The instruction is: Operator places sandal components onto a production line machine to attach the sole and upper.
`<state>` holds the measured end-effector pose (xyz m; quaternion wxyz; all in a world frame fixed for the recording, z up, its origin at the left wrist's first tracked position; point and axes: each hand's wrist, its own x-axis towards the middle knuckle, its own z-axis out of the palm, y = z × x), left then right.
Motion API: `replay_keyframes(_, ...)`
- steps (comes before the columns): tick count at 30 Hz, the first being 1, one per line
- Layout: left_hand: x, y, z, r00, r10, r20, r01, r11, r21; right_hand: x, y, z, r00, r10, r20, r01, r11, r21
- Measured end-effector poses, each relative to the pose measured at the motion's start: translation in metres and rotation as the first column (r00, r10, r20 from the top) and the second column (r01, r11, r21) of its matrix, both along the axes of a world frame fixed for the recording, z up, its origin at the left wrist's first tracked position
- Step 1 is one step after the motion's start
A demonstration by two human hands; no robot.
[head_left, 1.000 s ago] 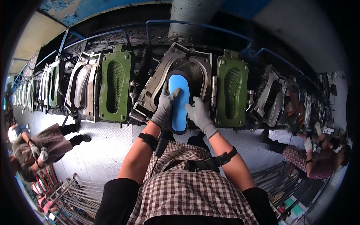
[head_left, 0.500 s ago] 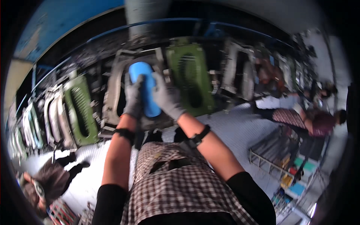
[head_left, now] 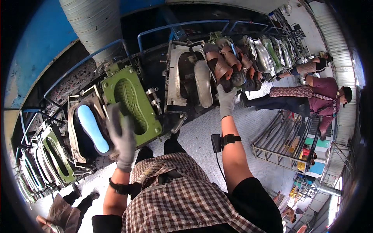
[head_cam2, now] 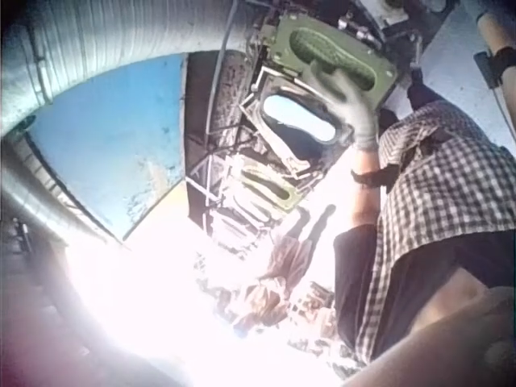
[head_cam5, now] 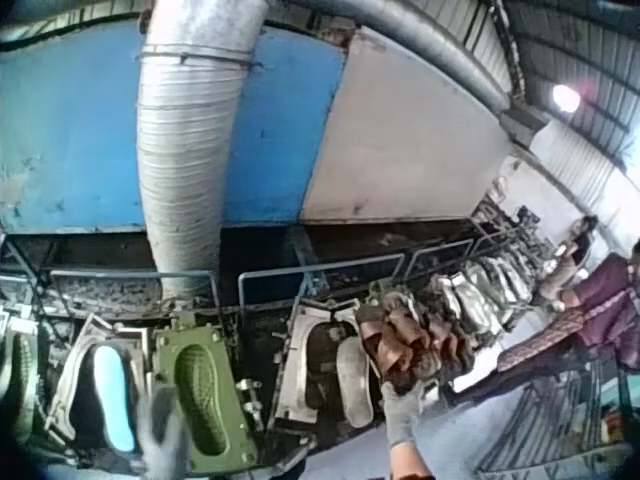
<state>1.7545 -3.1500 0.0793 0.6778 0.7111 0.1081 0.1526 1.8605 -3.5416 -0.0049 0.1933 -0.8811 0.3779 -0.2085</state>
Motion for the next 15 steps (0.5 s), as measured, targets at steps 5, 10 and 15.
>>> replay_keyframes(5,0.078,-0.159,-0.018,0.885,-0.408,-0.223,0.387,0.913,-0.133,0.013,-0.044,-0.003,0.951,0.288,-0.117,-0.266,0.948,0.174)
replay_keyframes(10,0.165,-0.252,-0.082,0.739,-0.444,-0.507,0.100,0.816,-0.569,0.010,-0.049,0.028,0.983,0.106,0.152,-0.176,0.272,0.946)
replay_keyframes(15,0.172,-0.279,-0.143,0.829,-0.404,-0.387,0.076,0.767,-0.637,0.062,-0.055,0.067,0.742,0.374,0.556,-0.665,0.518,0.538)
